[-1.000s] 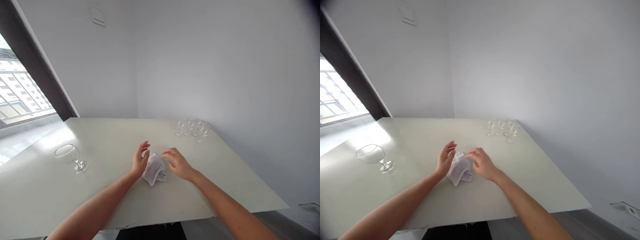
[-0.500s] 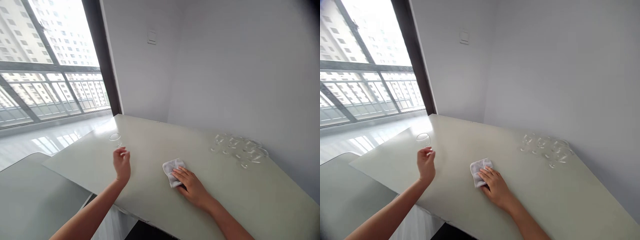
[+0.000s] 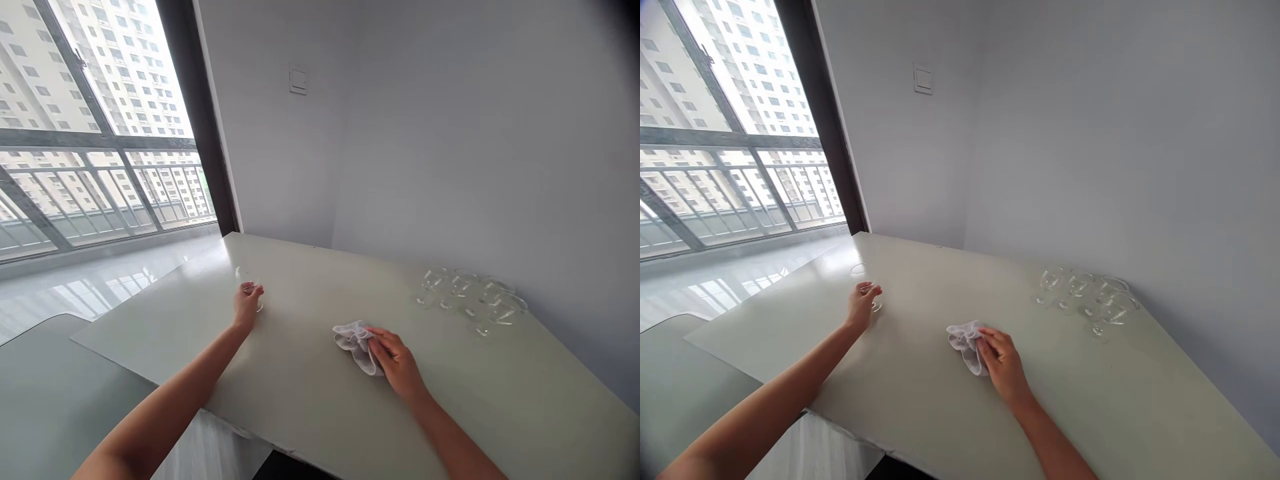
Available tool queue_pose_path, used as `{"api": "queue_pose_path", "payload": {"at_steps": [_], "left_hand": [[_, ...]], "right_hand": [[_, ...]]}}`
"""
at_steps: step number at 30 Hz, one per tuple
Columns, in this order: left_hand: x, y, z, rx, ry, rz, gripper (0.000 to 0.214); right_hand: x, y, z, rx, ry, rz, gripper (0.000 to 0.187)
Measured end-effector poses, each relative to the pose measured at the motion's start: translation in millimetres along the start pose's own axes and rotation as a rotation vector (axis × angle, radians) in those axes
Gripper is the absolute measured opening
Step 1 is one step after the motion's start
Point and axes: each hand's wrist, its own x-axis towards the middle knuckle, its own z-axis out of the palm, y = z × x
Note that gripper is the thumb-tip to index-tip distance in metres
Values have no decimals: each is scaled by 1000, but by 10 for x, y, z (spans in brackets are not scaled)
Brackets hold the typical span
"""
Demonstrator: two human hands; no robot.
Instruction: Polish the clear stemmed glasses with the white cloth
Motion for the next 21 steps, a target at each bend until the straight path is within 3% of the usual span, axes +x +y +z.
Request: {"api": "queue_pose_path", "payload": {"at_steps": [4, 6, 8, 12, 16, 18, 21], "left_hand": [[-199, 70, 581, 14, -154, 80, 32], [-366, 129, 851, 80, -259, 166, 34], [-556, 173, 1069, 221, -364, 290, 42], [-904, 125, 1317, 449, -464, 536, 60], [-1093, -32, 1374, 503, -513, 753, 64], [-1123, -94, 1372, 532, -519, 831, 63], [-1106, -144, 1356, 584, -486, 875, 60]], "right_hand": [[105, 31, -201, 477, 285, 341, 24], [153, 33, -298, 764, 361, 523, 22], [186, 14, -370, 968, 426, 604, 22], [211, -84, -426, 1125, 499, 520, 25], [247, -232, -349, 1008, 465, 407, 22], [284, -329, -251, 928, 419, 346, 23], [334, -475, -69, 792, 231, 236, 30]]}}
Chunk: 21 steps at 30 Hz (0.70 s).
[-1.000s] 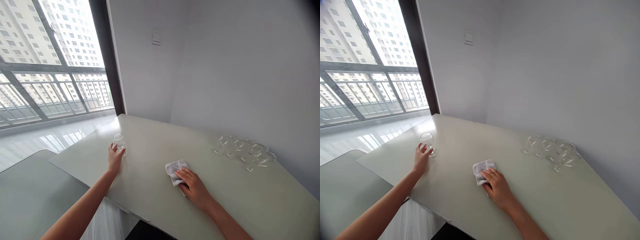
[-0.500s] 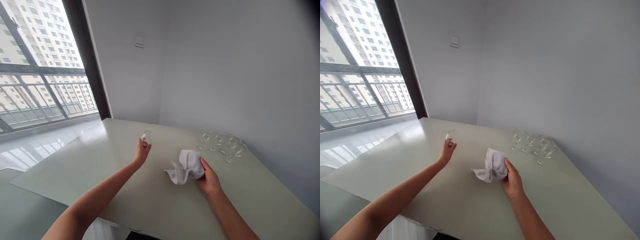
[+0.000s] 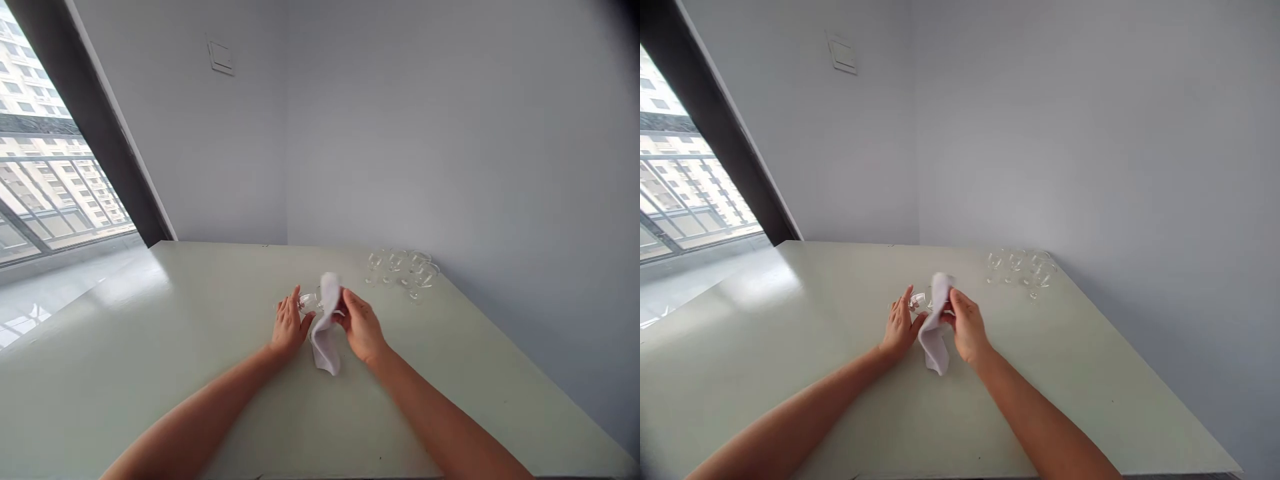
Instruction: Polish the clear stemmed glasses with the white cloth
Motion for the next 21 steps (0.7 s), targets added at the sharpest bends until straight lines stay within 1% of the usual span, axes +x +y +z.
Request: {"api": "queue_pose_path", "payload": {"at_steps": [2, 4, 6, 8, 11, 14, 17, 21], "left_hand": [[6, -40, -14, 48, 17, 3, 58], [24, -73, -43, 87, 29, 29, 56], [43, -83, -75, 111, 39, 71, 55], [54, -69, -93, 135, 51, 117, 54], [48, -28, -87, 201, 30, 249, 50], [39, 3, -93, 260, -6, 362, 46], [63, 21, -167, 317, -24, 407, 48], [127, -1, -305, 358, -49, 469, 45]], "right_hand": [[-16, 28, 107, -140, -162, -13, 37], [-25, 64, 133, -260, -289, 1, 43], [-18, 111, 84, -316, -372, 29, 52], [1, 172, -1, -349, -418, 37, 52], [26, 288, -101, -424, -413, 43, 37], [40, 392, -119, -418, -403, 89, 28], [62, 440, -114, -309, -395, 160, 28], [109, 445, -151, -102, -345, 288, 29]]}}
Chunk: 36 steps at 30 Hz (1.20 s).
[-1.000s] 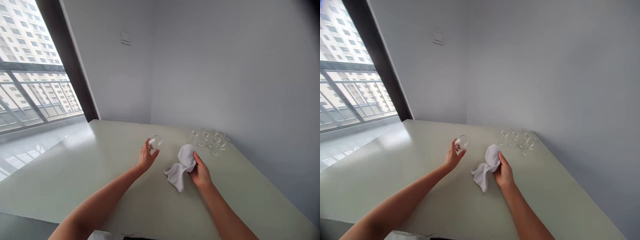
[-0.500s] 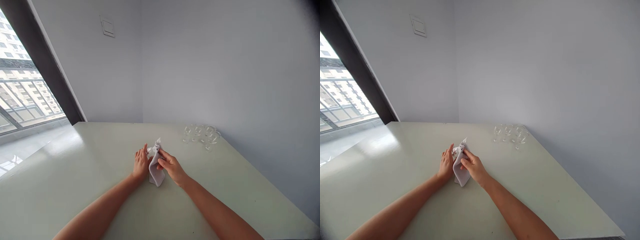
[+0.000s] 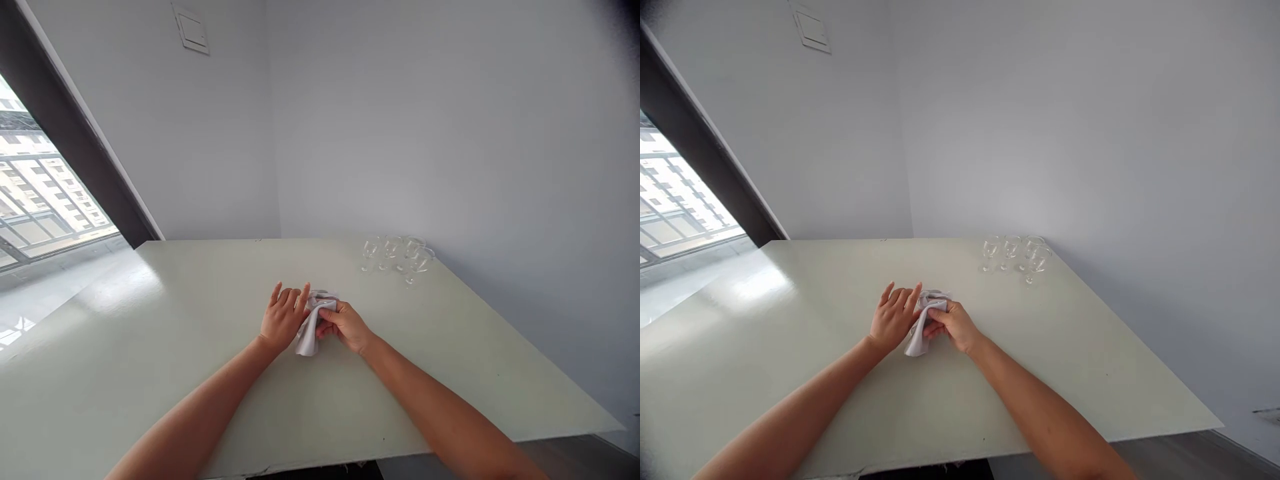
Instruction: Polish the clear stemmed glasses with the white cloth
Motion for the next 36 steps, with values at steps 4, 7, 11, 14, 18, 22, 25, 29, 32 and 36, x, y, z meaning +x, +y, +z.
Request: {"api": "queue_pose_path", "payload": {"at_steps": [4, 7, 11, 14, 18, 22, 25, 29, 32, 36], "left_hand": [[-4, -114, -20, -127, -56, 65, 38], [14, -167, -38, -349, -202, -42, 47], [86, -176, -156, -920, -666, -147, 50], [130, -123, -252, -1122, -857, -169, 52], [123, 3, -280, -596, -313, -268, 40], [82, 42, -224, -196, -92, -82, 35], [84, 19, -203, -285, -167, -154, 35], [129, 4, -220, -815, -462, -481, 38], [153, 7, -215, -1352, -808, -552, 49], [148, 60, -192, -1381, -826, -510, 53]], "right_hand": [[-18, -64, -33, -8, -74, -43, 28], [-82, -215, -66, -190, -184, -106, 26], [-179, -455, -189, -358, -418, -34, 26], [-184, -496, -274, -316, -500, -4, 27], [-83, -339, -288, -138, -277, -97, 29], [6, -171, -248, 59, -129, -91, 30], [0, -174, -250, 36, -184, -86, 31], [-80, -339, -329, -152, -321, -99, 25], [-141, -452, -423, -222, -440, -54, 23], [-126, -424, -517, -192, -437, -40, 28]]}}
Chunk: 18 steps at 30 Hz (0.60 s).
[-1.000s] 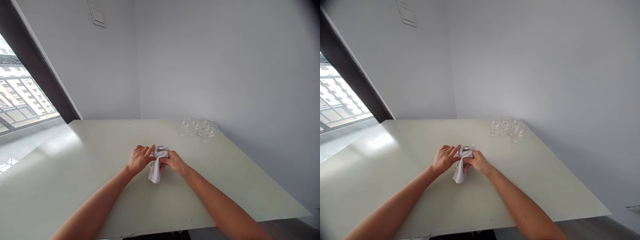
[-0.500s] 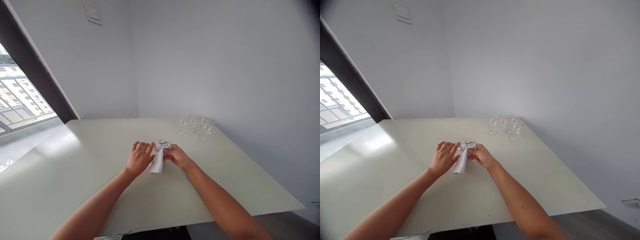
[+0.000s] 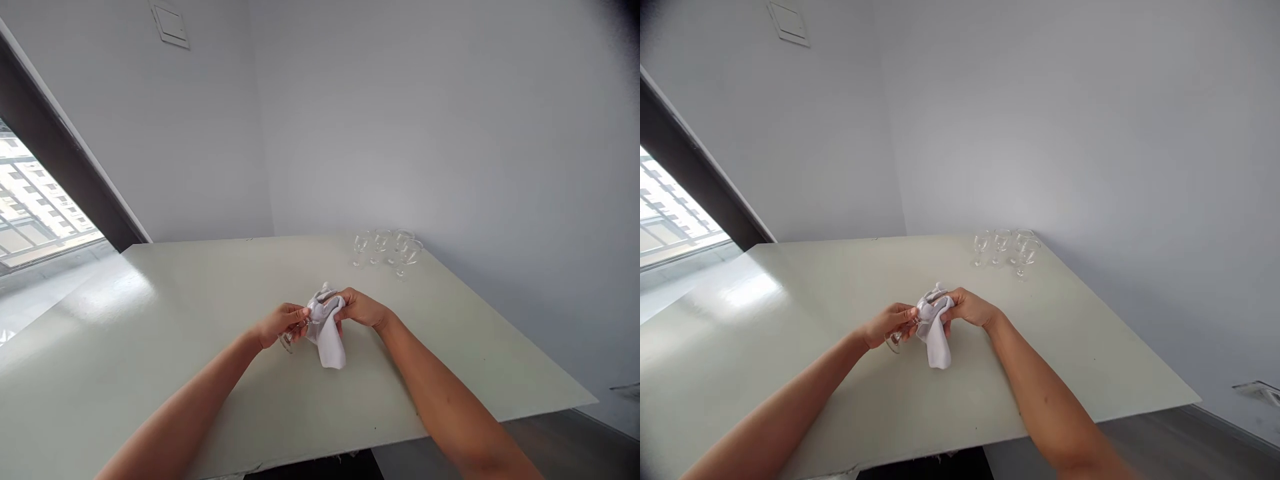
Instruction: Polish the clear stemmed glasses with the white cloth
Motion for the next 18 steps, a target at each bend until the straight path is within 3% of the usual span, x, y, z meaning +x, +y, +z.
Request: {"api": "queue_pose_path", "payload": {"at_steps": [4, 7, 9, 13, 18], "left_hand": [[-8, -9, 118, 722, 527, 224, 39], [-7, -31, 155, 1192, 692, 368, 44], [0, -56, 119, 1330, 709, 413, 41], [4, -87, -30, 1326, 606, 499, 36], [-52, 91, -154, 1086, 412, 339, 42]], "right_hand": [[141, 207, 36, 156, 219, -17, 31], [252, 343, 148, 329, 388, -45, 31], [279, 375, 221, 377, 403, -47, 31], [223, 290, 280, 228, 253, -9, 38], [122, 117, 279, -75, 136, 35, 38]]}}
